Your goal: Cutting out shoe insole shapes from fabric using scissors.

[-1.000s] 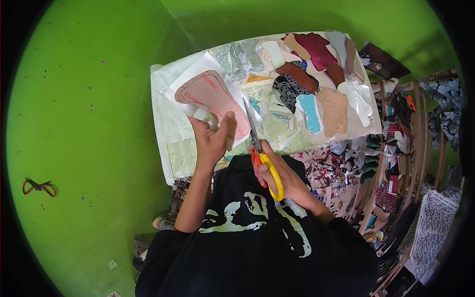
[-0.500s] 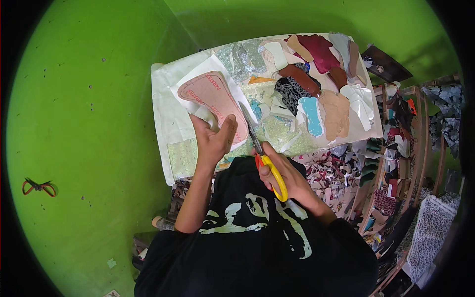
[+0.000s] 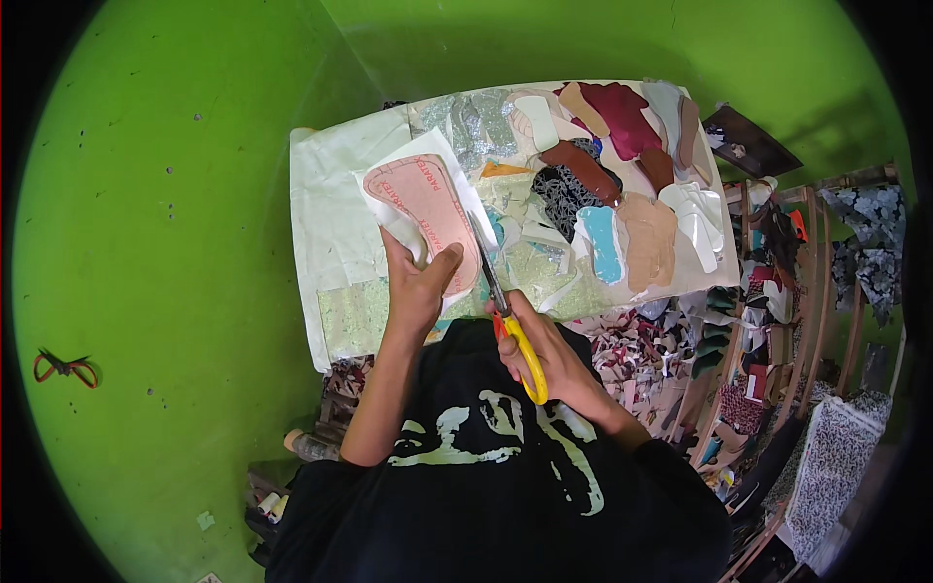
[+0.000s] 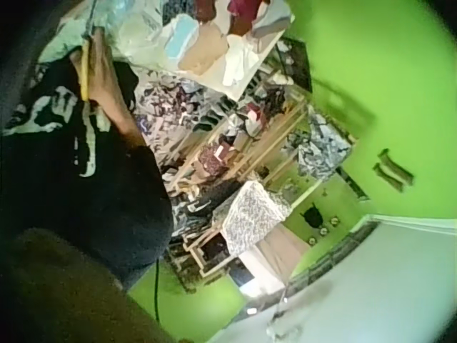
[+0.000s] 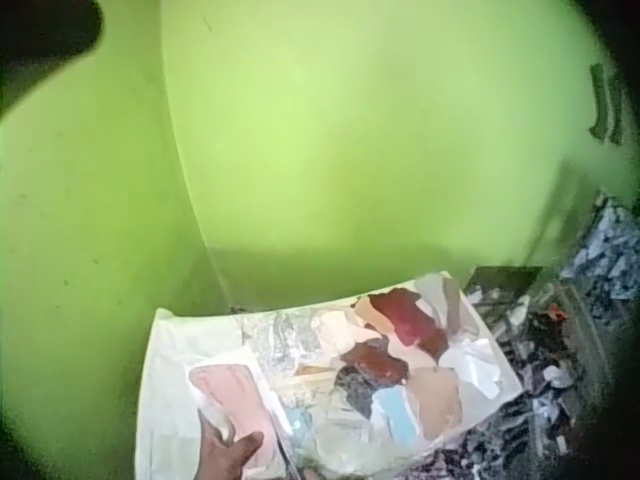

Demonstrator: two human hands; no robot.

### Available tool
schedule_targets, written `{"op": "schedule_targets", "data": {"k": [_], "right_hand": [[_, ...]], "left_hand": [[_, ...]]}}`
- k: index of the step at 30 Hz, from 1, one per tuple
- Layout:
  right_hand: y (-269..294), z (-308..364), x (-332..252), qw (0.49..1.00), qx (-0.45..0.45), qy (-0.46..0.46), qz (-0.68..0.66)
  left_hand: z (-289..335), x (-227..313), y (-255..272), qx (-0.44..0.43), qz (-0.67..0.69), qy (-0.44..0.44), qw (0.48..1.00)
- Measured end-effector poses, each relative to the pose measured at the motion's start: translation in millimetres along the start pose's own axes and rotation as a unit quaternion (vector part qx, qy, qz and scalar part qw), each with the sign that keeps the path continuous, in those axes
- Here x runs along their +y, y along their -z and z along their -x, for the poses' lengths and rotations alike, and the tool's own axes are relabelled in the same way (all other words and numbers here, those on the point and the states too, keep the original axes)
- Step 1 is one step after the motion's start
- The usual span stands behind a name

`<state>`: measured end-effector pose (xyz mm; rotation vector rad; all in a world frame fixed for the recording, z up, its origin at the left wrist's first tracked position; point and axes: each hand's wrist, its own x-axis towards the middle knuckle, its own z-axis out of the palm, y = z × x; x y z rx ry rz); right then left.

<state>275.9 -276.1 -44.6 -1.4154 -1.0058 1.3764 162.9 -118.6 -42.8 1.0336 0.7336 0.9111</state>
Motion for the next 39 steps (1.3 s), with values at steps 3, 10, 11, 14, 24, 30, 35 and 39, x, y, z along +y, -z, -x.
{"op": "schedule_targets", "data": {"k": [3,10,11,14,24,30,35,39], "right_hand": [[-1,-1,4,0.999,0.025,0.004,0.025],[9,-7,3,0.995,0.028,0.012,0.098],[8,-6,3,0.995,0.028,0.011,0.099],[3,-7,11,0.993,0.045,0.060,0.097],[3,-12,26,0.995,0.056,0.067,0.042],[1,-6,16,0.996,0.057,0.061,-0.023],[4,-3,12,0.997,0.055,0.056,-0.024],[4,-2,16,0.997,0.049,0.046,-0.037]], "left_hand": [[2,3,-1,-0.009,0.039,0.047,0.998],[5,11,-5,-0.001,0.085,0.137,0.987],[6,13,-4,0.001,0.084,0.157,0.984],[10,13,-5,0.004,0.071,0.185,0.980],[11,3,-1,-0.026,0.078,0.153,0.985],[14,-18,-1,0.010,-0.054,0.029,0.998],[10,-12,1,-0.029,-0.027,0.028,0.999],[15,-7,-7,0.013,-0.021,-0.034,0.999]]}}
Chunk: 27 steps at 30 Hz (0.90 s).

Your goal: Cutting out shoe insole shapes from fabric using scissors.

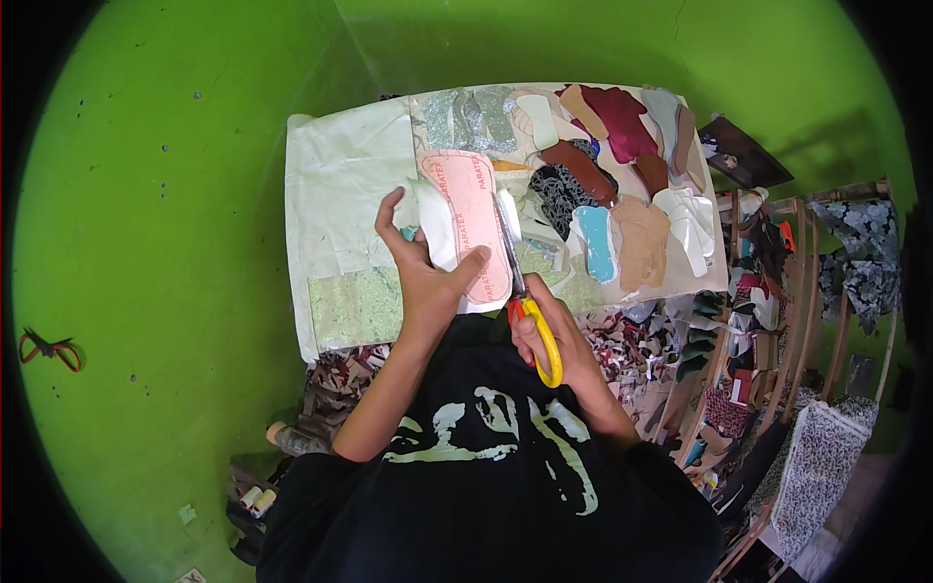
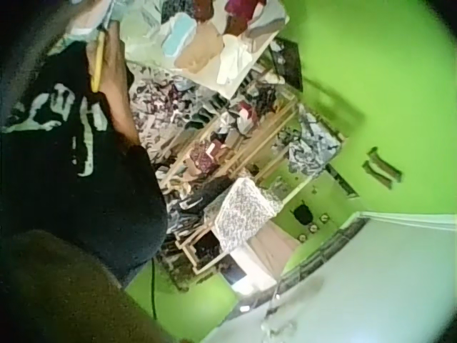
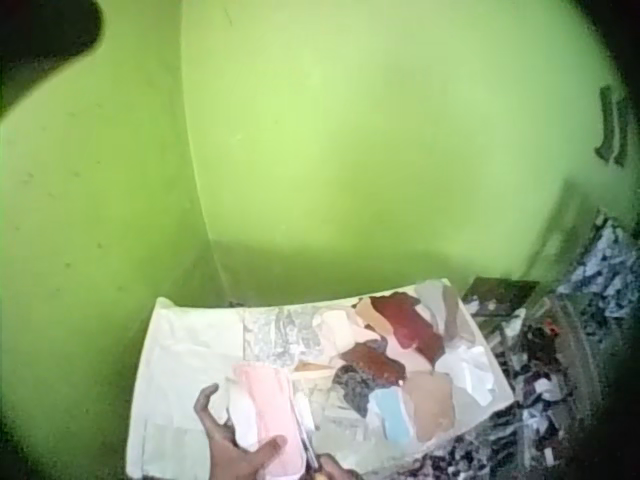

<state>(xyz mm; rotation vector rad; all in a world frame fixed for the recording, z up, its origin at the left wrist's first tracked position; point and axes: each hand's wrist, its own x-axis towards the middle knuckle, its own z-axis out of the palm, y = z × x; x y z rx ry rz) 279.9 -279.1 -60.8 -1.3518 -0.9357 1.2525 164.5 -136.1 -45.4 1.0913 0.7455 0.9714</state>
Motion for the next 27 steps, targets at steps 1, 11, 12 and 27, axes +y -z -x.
{"op": "schedule_targets", "data": {"k": [1,11,12,27], "right_hand": [[-1,0,-1,1.000,0.001,-0.001,-0.010],[3,6,-9,1.000,0.005,0.001,0.008],[4,6,-9,0.999,0.006,0.013,0.042],[8,7,-16,0.997,-0.027,0.020,0.075]], "left_hand": [[1,-1,0,0.000,0.000,0.000,1.000],[-7,3,7,-0.142,-0.089,0.006,0.986],[-7,2,8,-0.144,-0.083,-0.001,0.986],[-9,3,12,-0.151,-0.015,-0.013,0.988]]}}
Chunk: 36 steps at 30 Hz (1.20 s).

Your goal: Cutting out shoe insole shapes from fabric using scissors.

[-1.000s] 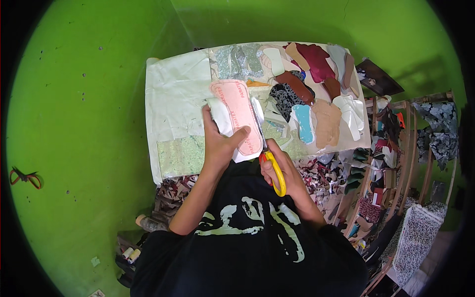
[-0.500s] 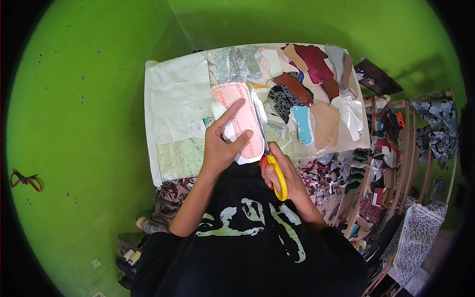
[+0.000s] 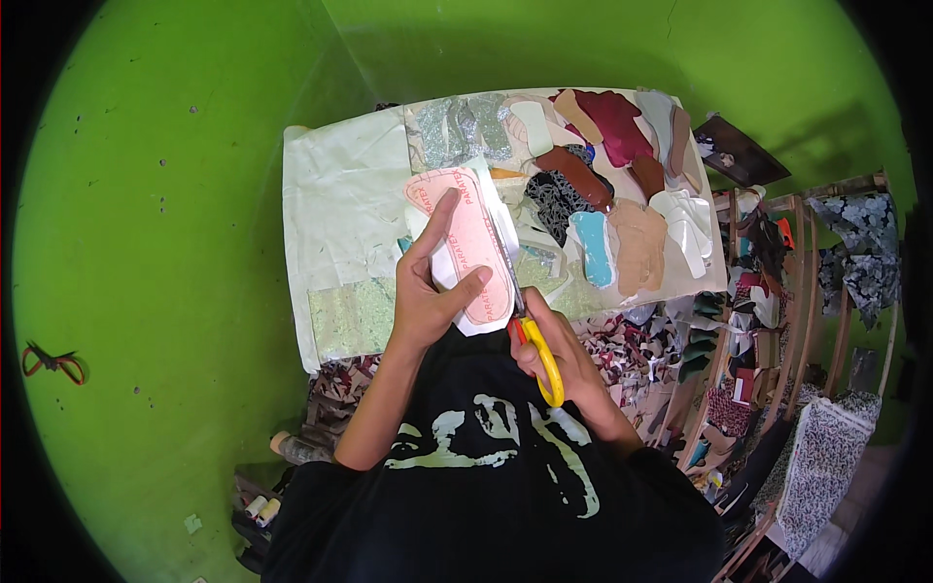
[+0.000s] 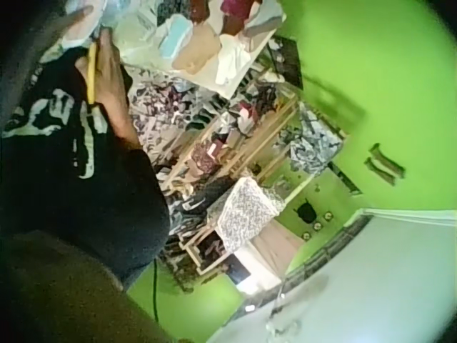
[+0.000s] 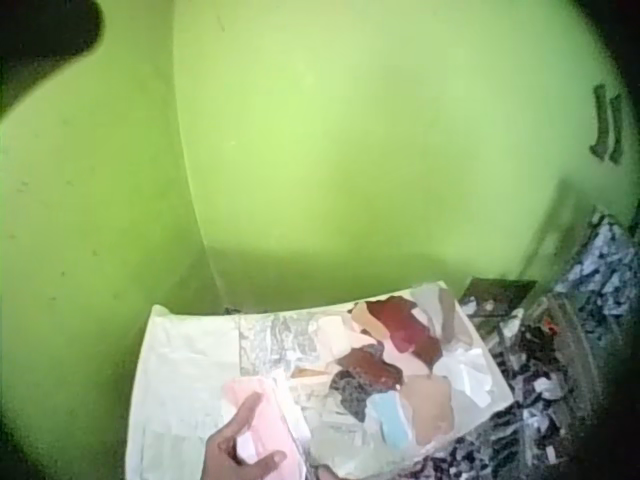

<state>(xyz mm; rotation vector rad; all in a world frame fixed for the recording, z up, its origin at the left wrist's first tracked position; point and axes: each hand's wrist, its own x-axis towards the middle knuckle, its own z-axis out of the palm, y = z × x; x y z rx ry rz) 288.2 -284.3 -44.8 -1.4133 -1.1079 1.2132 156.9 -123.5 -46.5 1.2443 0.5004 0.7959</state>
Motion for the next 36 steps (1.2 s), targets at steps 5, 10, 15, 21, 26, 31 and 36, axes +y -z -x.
{"op": "schedule_targets", "data": {"k": [5,10,15,21,26,31,36], "right_hand": [[-2,0,-7,1.000,0.022,-0.012,0.013],[-6,-1,-9,0.999,0.030,0.011,-0.013],[-15,-7,-11,0.998,0.049,0.032,-0.030],[-16,-2,-16,0.998,0.045,-0.010,-0.043],[-21,-4,-18,0.997,0.061,0.030,-0.029],[-19,-8,-19,0.995,0.083,0.055,-0.017],[-15,-2,-24,0.998,0.048,-0.015,-0.038]], "left_hand": [[0,14,-9,0.018,0.037,0.008,0.999],[3,14,-7,0.009,0.053,0.027,0.998],[3,19,-10,0.012,0.020,0.016,1.000],[4,23,-11,0.024,-0.031,-0.022,0.999],[6,19,-6,-0.027,-0.045,-0.010,0.999],[8,20,-10,-0.032,-0.021,0.010,0.999],[11,15,-6,-0.025,-0.019,0.012,0.999]]}}
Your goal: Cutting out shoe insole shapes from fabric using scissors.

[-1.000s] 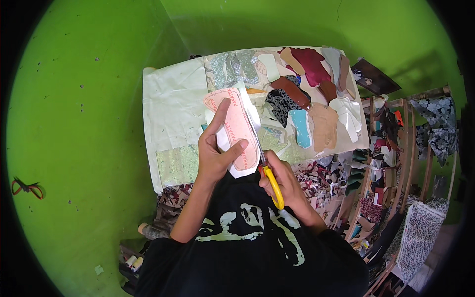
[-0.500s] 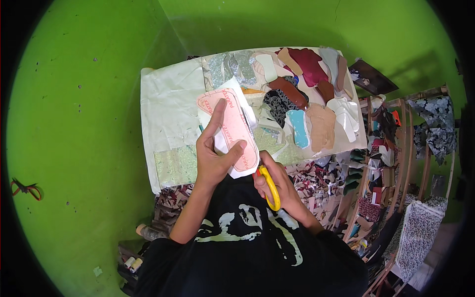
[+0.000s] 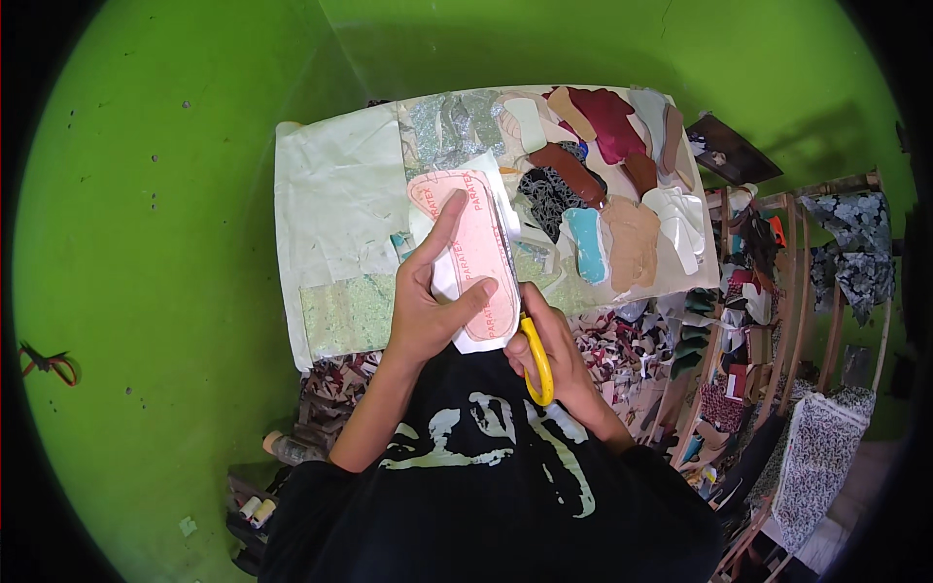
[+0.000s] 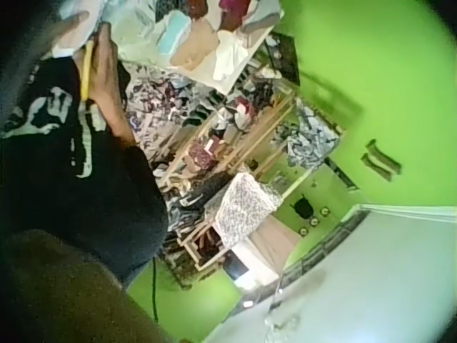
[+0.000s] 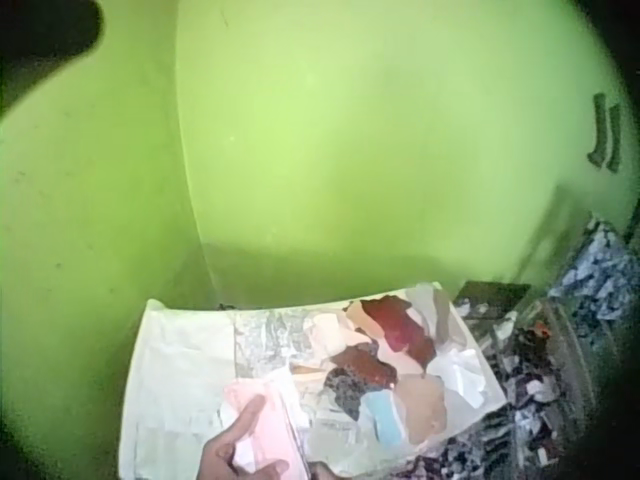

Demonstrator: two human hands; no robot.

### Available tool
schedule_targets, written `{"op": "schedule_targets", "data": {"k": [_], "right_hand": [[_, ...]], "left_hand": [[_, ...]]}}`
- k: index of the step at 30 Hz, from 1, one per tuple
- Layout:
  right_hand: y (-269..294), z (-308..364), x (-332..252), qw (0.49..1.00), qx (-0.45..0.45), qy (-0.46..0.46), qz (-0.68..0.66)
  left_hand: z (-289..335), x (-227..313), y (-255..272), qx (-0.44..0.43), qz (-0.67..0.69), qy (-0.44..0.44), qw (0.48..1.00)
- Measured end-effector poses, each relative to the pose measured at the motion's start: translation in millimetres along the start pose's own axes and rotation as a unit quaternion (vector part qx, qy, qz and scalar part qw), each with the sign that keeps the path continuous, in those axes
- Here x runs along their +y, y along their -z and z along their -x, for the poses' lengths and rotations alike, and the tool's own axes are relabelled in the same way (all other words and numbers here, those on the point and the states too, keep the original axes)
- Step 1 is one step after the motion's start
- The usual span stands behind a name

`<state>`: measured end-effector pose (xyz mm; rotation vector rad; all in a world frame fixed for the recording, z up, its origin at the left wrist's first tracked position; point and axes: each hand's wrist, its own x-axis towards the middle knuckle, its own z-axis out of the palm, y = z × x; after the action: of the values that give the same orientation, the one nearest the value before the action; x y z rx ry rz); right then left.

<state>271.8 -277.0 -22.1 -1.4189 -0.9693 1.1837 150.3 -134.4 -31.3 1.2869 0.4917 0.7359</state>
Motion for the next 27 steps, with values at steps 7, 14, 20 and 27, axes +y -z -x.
{"op": "schedule_targets", "data": {"k": [7,14,20,27], "right_hand": [[-11,-5,14,0.996,0.053,0.053,-0.045],[-5,-1,1,0.999,-0.002,-0.005,-0.046],[-11,-6,11,0.995,0.083,0.047,-0.036],[-1,-5,3,0.999,0.032,-0.008,-0.015]], "left_hand": [[5,1,-3,-0.048,0.019,0.010,0.999],[9,-3,-1,-0.041,0.026,0.006,0.999],[13,1,-7,-0.051,0.006,0.008,0.999],[18,-6,-5,-0.047,0.045,0.027,0.998]]}}
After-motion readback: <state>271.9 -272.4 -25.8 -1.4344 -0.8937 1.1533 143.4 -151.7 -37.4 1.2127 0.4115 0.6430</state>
